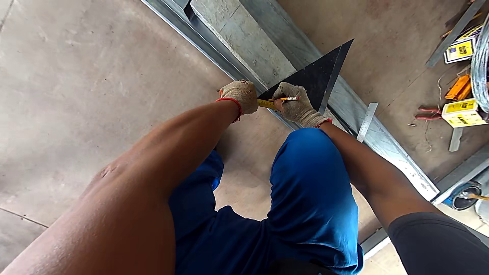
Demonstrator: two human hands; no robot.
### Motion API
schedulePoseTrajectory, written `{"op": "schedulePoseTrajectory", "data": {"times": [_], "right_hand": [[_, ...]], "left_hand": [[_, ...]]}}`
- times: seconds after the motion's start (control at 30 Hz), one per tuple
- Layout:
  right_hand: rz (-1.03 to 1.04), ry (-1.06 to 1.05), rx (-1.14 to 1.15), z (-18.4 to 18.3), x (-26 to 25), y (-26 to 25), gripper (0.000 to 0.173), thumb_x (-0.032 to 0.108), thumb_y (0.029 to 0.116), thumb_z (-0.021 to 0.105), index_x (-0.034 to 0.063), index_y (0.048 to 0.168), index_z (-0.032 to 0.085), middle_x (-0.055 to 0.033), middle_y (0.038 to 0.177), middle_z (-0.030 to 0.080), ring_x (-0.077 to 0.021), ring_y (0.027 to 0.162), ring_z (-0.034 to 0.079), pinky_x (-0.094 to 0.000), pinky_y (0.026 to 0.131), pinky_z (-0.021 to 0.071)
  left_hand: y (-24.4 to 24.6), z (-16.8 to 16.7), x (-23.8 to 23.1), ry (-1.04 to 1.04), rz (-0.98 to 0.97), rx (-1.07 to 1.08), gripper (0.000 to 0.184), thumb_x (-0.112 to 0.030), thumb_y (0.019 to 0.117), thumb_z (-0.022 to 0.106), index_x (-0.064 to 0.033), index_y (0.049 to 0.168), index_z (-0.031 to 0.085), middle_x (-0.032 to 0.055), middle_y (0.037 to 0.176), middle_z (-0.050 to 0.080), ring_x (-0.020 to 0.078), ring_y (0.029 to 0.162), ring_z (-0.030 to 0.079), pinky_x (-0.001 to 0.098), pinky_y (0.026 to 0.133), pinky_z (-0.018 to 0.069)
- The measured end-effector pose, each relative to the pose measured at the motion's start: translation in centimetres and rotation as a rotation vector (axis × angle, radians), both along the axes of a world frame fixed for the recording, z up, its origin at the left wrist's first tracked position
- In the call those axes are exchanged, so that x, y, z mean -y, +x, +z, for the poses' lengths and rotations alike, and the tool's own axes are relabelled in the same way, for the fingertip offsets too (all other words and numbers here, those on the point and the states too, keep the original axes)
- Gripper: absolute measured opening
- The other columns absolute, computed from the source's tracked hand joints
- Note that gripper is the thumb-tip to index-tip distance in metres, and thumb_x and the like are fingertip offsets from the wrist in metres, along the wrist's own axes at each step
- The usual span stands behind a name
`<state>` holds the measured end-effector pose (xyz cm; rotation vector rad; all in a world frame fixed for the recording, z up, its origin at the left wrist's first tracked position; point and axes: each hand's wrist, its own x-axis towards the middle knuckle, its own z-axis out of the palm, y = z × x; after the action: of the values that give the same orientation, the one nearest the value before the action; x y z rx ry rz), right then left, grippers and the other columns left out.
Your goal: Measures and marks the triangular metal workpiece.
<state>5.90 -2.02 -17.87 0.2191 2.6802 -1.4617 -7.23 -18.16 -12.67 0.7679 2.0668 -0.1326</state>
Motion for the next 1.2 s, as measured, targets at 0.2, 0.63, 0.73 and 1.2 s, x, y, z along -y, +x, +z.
{"op": "schedulePoseTrajectory", "data": {"times": [0.2,0.63,0.73,1.2], "right_hand": [[-0.01,0.0,0.036,0.0,0.04,-0.08,0.006,0.014,0.0871,0.066,0.0099,0.091,0.069,-0.0001,0.08,0.069,-0.0101,0.072,0.065,-0.0348,0.068,0.0543],[-0.001,-0.018,0.026,-0.26,0.1,-0.06,0.006,0.014,0.0876,0.065,0.0096,0.09,0.069,-0.0003,0.08,0.07,-0.01,0.072,0.066,-0.0343,0.068,0.0546],[0.017,0.016,0.009,-0.29,0.09,-0.02,0.008,0.015,0.0885,0.065,0.0097,0.091,0.069,-0.0006,0.081,0.07,-0.0109,0.073,0.066,-0.0361,0.069,0.0548],[0.036,0.056,0.005,-0.3,0.13,0.07,0.009,0.017,0.0894,0.064,0.0101,0.09,0.069,-0.0009,0.079,0.069,-0.0124,0.072,0.065,-0.0379,0.068,0.0533]], "left_hand": [[0.11,-0.13,-0.06,-0.011,-0.008,-0.022,0.023,-0.029,0.0815,0.072,-0.0081,0.09,0.067,0.0195,0.094,0.068,0.0425,0.09,0.068,0.0657,0.064,0.0506],[0.19,-0.28,-0.02,-0.007,-0.022,-0.028,0.023,-0.028,0.082,0.072,-0.0074,0.09,0.066,0.0199,0.094,0.068,0.0421,0.091,0.068,0.0647,0.063,0.0503],[0.08,-0.16,0.02,0.005,-0.016,-0.019,0.024,-0.029,0.0827,0.071,-0.0068,0.09,0.066,0.02,0.094,0.068,0.0425,0.091,0.068,0.0655,0.064,0.0502],[0.11,-0.04,0.02,0.001,-0.011,-0.014,0.023,-0.028,0.0834,0.071,-0.0066,0.092,0.067,0.0205,0.096,0.068,0.0431,0.093,0.068,0.0663,0.066,0.0501]]}}
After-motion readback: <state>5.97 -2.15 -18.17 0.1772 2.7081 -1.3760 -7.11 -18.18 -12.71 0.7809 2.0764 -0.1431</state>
